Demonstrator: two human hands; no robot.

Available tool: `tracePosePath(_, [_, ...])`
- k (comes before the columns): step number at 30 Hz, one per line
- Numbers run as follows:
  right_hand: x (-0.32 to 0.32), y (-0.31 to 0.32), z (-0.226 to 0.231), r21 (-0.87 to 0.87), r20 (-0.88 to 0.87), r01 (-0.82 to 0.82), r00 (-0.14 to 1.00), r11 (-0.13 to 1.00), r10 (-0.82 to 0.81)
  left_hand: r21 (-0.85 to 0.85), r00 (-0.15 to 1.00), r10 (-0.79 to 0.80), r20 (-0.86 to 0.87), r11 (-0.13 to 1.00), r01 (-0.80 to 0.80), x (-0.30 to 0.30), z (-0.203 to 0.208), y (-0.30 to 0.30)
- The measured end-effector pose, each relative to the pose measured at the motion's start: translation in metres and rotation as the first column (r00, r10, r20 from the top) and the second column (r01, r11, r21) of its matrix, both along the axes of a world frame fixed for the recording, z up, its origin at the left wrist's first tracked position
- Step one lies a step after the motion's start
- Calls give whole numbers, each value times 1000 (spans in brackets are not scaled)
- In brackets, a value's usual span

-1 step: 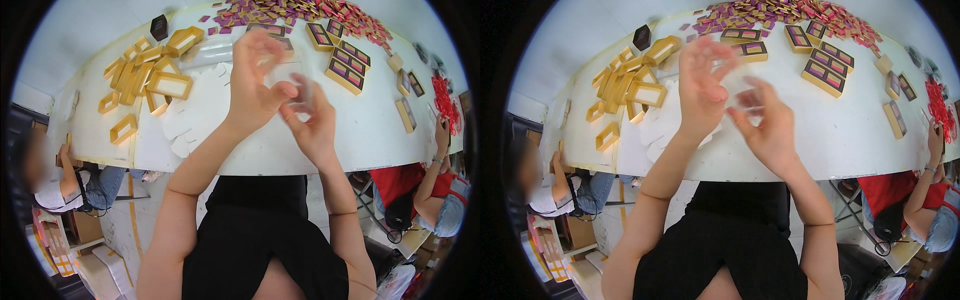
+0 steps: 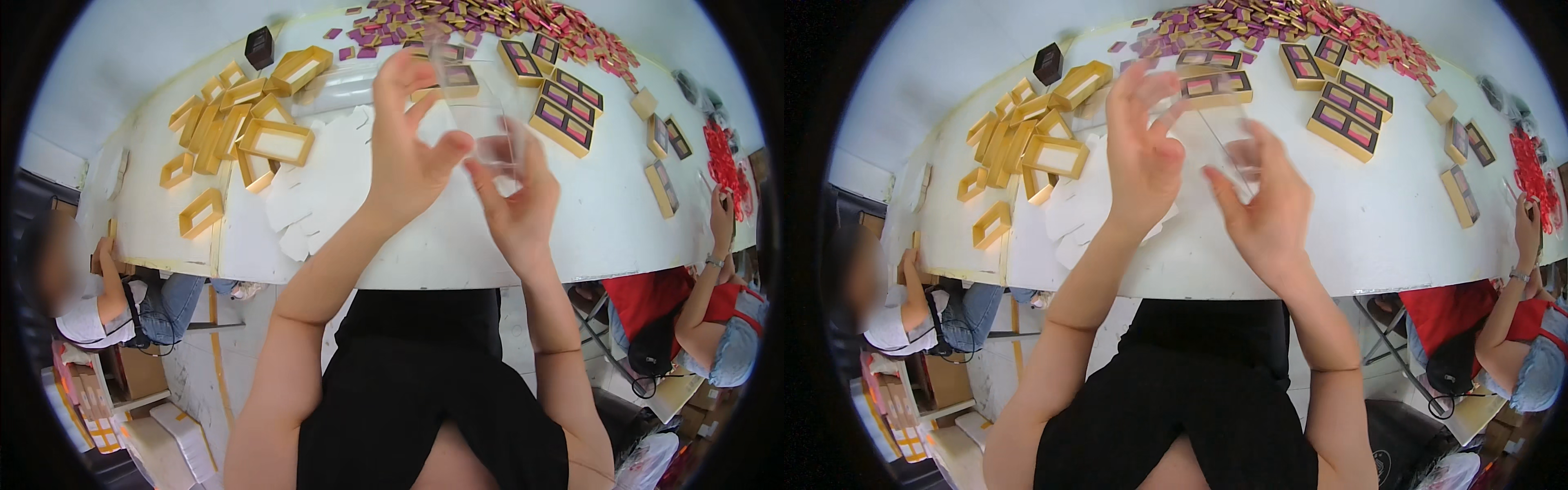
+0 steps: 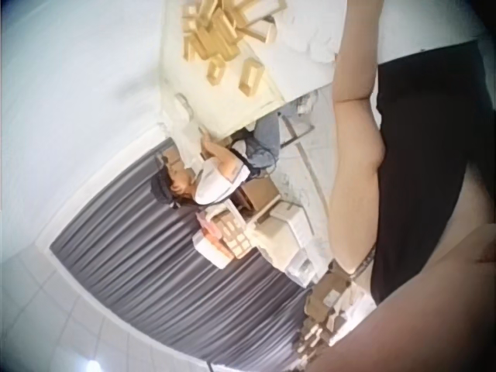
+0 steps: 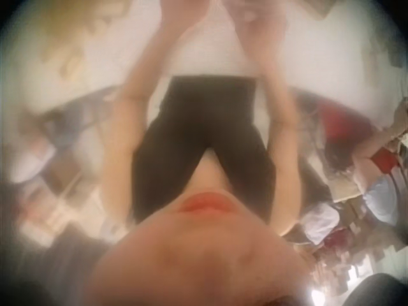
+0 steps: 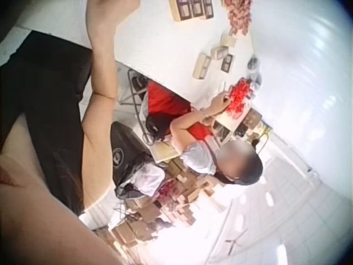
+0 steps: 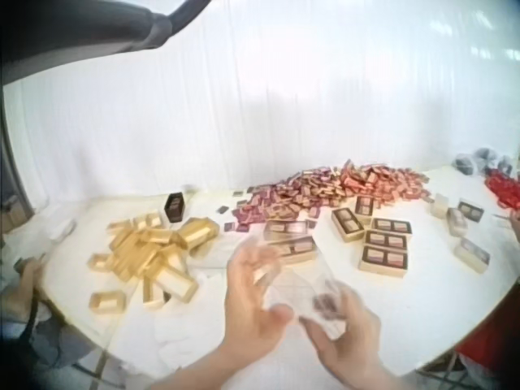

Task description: The person assembles cosmetic compacts by placing a clear plastic insert into a gold-colored box, inserting a makeup palette, and closing the box. The person repeats this process for multiple units, then organizes the finished compacts and empty boxes on the table.

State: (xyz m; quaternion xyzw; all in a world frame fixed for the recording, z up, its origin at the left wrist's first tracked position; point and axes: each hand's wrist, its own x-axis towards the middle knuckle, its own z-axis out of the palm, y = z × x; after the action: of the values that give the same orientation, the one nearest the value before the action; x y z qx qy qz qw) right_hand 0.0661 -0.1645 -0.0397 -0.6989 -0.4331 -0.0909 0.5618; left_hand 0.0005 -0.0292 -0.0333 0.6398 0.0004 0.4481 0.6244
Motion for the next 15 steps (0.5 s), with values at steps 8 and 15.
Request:
tracePosePath(8, [-20,4,-10,-47,315,160,939,986,-138,129,999,-4,-50,992,11,3,-3,-32])
tracePosePath(15, [10,-26,16,209,20,-303,952,930,306,-25,927,-368,-68,930,368,-26,-7,-25])
